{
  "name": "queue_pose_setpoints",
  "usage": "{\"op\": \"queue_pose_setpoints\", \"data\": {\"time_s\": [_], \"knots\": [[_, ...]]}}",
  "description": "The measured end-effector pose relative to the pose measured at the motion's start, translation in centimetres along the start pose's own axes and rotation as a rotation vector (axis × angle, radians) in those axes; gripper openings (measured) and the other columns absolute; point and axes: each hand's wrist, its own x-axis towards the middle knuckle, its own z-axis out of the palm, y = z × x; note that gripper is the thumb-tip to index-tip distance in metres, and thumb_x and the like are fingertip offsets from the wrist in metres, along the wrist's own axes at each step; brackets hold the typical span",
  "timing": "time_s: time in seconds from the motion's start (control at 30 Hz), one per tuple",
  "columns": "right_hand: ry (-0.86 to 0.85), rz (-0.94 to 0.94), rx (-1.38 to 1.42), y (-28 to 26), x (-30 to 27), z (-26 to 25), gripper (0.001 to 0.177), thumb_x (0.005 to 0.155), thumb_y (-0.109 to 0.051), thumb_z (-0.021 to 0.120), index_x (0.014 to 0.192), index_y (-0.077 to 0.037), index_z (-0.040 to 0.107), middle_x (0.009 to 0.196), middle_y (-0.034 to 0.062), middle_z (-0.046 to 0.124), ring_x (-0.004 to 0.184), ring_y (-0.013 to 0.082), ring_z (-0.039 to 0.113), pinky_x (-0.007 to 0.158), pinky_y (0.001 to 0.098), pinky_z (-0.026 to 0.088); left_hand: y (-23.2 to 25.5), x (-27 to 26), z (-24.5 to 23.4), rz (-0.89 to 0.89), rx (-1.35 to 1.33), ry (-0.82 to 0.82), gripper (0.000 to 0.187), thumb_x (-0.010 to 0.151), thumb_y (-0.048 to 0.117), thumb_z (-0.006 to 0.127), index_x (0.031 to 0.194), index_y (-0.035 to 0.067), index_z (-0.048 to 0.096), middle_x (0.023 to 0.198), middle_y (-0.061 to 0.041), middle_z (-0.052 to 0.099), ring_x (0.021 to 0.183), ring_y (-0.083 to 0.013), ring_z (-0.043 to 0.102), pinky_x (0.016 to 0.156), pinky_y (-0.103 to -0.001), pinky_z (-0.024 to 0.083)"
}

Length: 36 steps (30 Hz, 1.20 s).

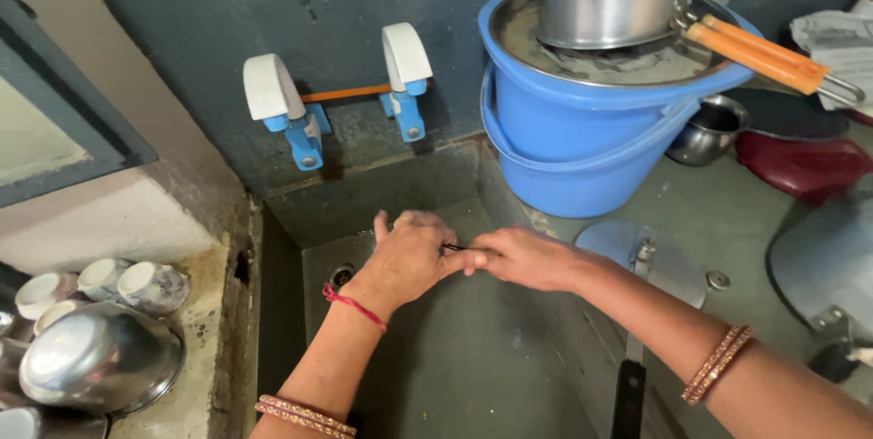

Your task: The person rinses a black rubber gasket under the tap in a sink, then lays it on the counter and seats it into the rim of a pressure cooker lid. They press the gasket around the lid edge, then place the lid on the pressure cooker body and lock the handle to reassemble the cooker.

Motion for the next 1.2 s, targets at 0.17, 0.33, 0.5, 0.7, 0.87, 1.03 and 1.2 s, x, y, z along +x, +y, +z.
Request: {"op": "queue_pose_setpoints", "data": {"time_s": [0.17, 0.33, 0.5, 0.7, 0.87, 1.03, 1.2], "knots": [[0.028, 0.272, 0.080, 0.1, -3.0, 0.4, 0.036, 0.102, -0.037, 0.052, 0.106, -0.009, 0.075, 0.072, 0.0094, 0.066, 0.067, 0.0194, 0.063, 0.066, 0.0352, 0.053, -0.1, 0.1, 0.9, 0.090, -0.160, -0.028, 0.051, 0.085, 0.057, 0.066, 0.094, 0.008, 0.077, 0.099, -0.010, 0.073, 0.105, -0.0334, 0.064, 0.098, -0.055, 0.041], [0.185, 0.285, 0.238, 3.8, -7.0, 0.8, 0.030, 0.101, -0.028, 0.054, 0.110, -0.007, 0.072, 0.081, 0.0038, 0.076, 0.077, 0.0124, 0.073, 0.071, 0.0300, 0.060, -1.2, 0.9, 0.1, 0.021, -0.305, -0.004, 0.048, 0.089, 0.050, 0.066, 0.094, 0.003, 0.077, 0.096, -0.016, 0.073, 0.093, -0.0371, 0.068, 0.084, -0.043, 0.052], [0.403, 0.399, 0.390, 7.1, -12.0, 2.5, 0.034, 0.095, -0.028, 0.064, 0.121, -0.006, 0.070, 0.102, 0.0052, 0.079, 0.091, 0.0148, 0.074, 0.083, 0.0313, 0.060, -0.9, -0.3, 1.2, -0.138, -0.413, -0.070, 0.049, 0.094, 0.048, 0.063, 0.099, 0.001, 0.074, 0.087, -0.021, 0.073, 0.081, -0.0360, 0.068, 0.078, -0.041, 0.054], [0.650, 0.591, 0.150, 6.6, -16.2, 4.4, 0.059, 0.083, -0.038, 0.074, 0.138, -0.018, 0.063, 0.127, 0.0036, 0.072, 0.116, 0.0187, 0.069, 0.094, 0.0376, 0.055, 1.6, -1.0, 3.5, -0.097, -0.576, -0.047, 0.053, 0.095, 0.050, 0.057, 0.096, 0.000, 0.074, 0.086, -0.014, 0.078, 0.078, -0.0259, 0.071, 0.078, -0.037, 0.055], [0.685, 0.559, 0.029, 5.9, -18.1, 6.1, 0.078, 0.080, -0.041, 0.078, 0.148, -0.018, 0.049, 0.153, 0.0042, 0.049, 0.129, 0.0228, 0.058, 0.098, 0.0387, 0.053, 3.6, -2.0, 4.3, -0.093, -0.632, -0.063, 0.060, 0.096, 0.054, 0.053, 0.093, -0.003, 0.073, 0.090, -0.011, 0.079, 0.082, -0.0238, 0.071, 0.082, -0.036, 0.054], [0.676, 0.565, 0.123, 5.3, -19.4, 6.9, 0.080, 0.081, -0.042, 0.076, 0.150, -0.017, 0.045, 0.151, 0.0062, 0.050, 0.131, 0.0219, 0.058, 0.100, 0.0377, 0.054, 5.7, -3.0, 3.5, -0.004, -0.689, -0.036, 0.061, 0.097, 0.054, 0.053, 0.091, -0.003, 0.073, 0.089, -0.012, 0.080, 0.084, -0.0185, 0.072, 0.082, -0.035, 0.055], [0.678, 0.505, 0.229, 5.3, -20.1, 6.5, 0.079, 0.083, -0.039, 0.075, 0.151, -0.015, 0.043, 0.149, 0.0059, 0.055, 0.130, 0.0202, 0.060, 0.100, 0.0362, 0.053, 8.3, -4.0, 2.8, 0.052, -0.699, -0.057, 0.061, 0.097, 0.053, 0.053, 0.087, -0.004, 0.072, 0.083, -0.011, 0.077, 0.078, -0.0173, 0.067, 0.076, -0.033, 0.054]]}}
